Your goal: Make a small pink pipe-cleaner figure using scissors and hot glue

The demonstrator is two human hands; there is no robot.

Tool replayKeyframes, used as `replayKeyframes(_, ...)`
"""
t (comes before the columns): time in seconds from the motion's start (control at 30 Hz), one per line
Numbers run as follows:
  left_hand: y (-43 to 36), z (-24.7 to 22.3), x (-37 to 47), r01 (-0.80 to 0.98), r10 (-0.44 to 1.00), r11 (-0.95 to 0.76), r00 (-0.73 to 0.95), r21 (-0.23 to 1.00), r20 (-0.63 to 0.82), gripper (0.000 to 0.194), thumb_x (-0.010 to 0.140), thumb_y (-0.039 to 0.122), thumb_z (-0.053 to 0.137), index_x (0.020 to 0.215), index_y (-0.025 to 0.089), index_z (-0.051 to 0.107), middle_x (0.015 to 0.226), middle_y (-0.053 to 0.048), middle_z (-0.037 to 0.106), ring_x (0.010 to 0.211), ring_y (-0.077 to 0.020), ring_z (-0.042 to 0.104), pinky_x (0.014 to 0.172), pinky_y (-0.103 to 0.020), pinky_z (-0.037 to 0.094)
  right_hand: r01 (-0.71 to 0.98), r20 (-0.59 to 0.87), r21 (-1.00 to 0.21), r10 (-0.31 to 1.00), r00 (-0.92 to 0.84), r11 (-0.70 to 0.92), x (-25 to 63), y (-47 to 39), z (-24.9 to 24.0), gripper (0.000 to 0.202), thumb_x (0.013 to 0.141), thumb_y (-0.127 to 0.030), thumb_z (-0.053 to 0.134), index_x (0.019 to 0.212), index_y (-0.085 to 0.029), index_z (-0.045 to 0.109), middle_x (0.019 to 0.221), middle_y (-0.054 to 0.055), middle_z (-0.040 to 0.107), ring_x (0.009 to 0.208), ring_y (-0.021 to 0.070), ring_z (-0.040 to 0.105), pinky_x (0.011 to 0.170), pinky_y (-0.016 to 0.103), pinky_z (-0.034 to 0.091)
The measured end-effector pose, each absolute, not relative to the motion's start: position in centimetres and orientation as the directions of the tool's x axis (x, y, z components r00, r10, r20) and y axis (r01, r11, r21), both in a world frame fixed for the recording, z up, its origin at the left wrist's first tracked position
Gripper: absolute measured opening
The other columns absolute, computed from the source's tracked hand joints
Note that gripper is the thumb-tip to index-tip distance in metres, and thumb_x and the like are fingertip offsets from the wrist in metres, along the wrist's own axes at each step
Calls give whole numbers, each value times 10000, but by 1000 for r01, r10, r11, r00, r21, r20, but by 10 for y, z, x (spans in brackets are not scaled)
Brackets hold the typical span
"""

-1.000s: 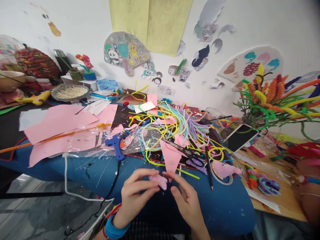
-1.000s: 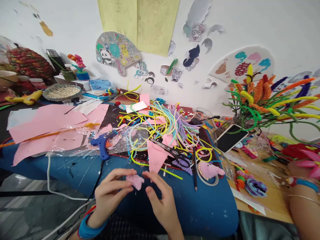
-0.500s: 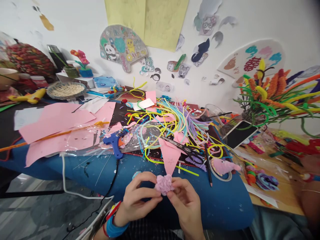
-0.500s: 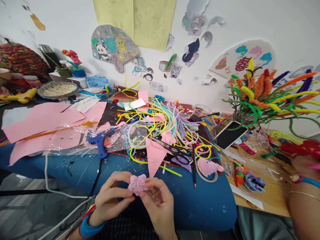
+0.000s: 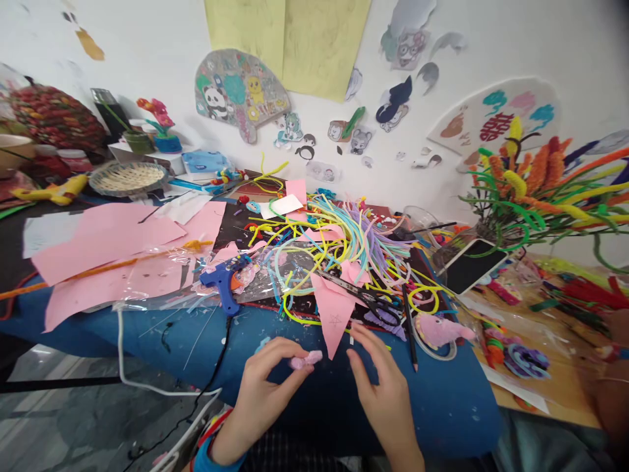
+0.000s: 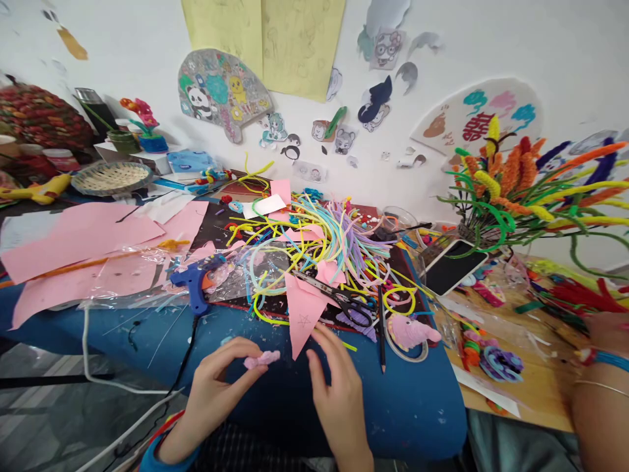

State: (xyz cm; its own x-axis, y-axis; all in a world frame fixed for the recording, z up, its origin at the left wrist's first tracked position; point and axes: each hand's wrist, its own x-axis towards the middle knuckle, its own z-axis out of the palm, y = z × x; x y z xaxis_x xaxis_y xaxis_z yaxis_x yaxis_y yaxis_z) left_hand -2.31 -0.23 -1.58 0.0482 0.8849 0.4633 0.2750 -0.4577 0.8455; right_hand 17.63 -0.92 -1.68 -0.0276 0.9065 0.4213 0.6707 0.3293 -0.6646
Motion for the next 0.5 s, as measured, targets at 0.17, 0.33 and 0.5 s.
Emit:
replayKeyframes(0.17, 9, -27, -37, 470, 616, -743, 201, 476, 762, 206, 845, 50, 591, 964, 189, 686, 854, -48, 724, 848, -174, 653, 762, -294, 541, 866, 494, -378, 863, -110, 327, 216, 11, -21, 274, 928, -273, 484, 1153, -208, 627, 1194, 112, 644, 1124, 280, 582, 971, 521, 464)
replayKeyframes(0.33, 15, -44, -41, 634, 591, -698, 248, 332, 767, 204, 870, 90, 582, 949, 227, 712, 897, -57, 674, 886, -185, 612, 736, -298, 535, 908, 562, -275, 819, -116, 317, 232, 48, -7, 290, 936, -286, 449, 1159, -192, 610, 1175, 113, 641, 1107, 269, 571, 961, 475, 451)
replayKeyframes(0.5, 14, -53, -48, 744, 684, -588, 246, 319, 687, 231, 882, 146, 583, 1027, 270, 713, 891, -52, 612, 804, -158, 579, 679, -257, 506, 945, 368, -90, 892, -263, 315, 226, 97, -9, 316, 914, -280, 468, 1171, -146, 595, 1047, 145, 638, 1032, 303, 577, 887, 466, 460)
